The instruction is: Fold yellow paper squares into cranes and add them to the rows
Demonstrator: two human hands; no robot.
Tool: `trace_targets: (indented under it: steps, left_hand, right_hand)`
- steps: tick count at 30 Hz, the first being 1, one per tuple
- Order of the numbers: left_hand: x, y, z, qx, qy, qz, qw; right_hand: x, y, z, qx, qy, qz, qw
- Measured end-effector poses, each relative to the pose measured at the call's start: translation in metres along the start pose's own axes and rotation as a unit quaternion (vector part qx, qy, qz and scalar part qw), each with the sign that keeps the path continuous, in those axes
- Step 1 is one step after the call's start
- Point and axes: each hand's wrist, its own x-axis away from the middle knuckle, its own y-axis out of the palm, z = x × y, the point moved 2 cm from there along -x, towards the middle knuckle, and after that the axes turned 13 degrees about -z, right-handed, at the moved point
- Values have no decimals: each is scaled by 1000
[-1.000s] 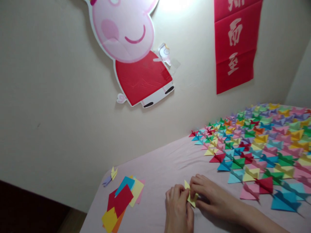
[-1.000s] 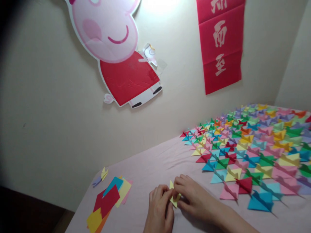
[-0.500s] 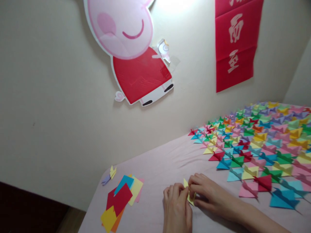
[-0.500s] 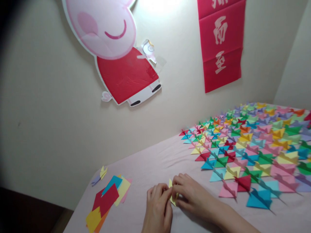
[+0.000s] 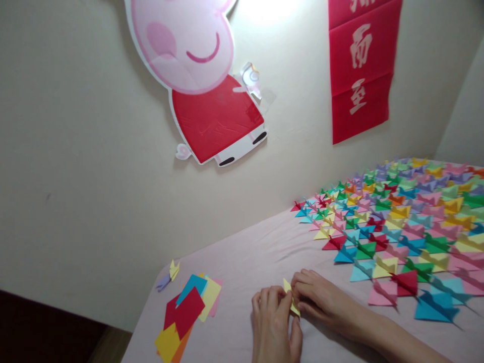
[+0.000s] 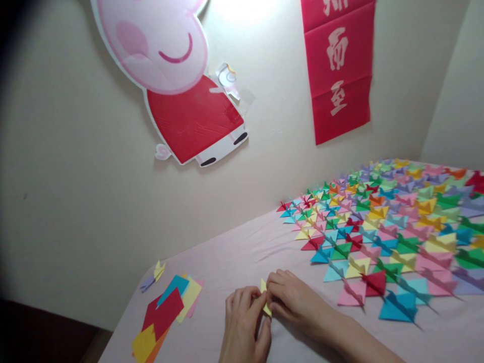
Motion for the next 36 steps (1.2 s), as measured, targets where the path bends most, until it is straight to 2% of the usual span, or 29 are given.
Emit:
trace_targets:
  steps: [5, 17, 21, 28, 36]
  left_hand:
    - [0, -2, -1, -8, 6, 6, 1000]
    - [-1, 4, -10, -29, 13, 5, 999]
    - [-1, 3, -6, -55, 20, 28, 998]
    - [0, -1, 1, -13, 23, 34, 999]
    - [-13, -11, 6, -38, 2, 23, 999]
  right_hand:
    - [0, -1, 2, -18, 3, 15, 1000]
    - [3, -5, -7, -24, 24, -9, 999]
    - [3, -6, -7, -22, 18, -7, 1000]
    - [2, -8, -2, -52, 39, 15, 998]
    - [-3, 1, 0, 21, 33, 43, 998]
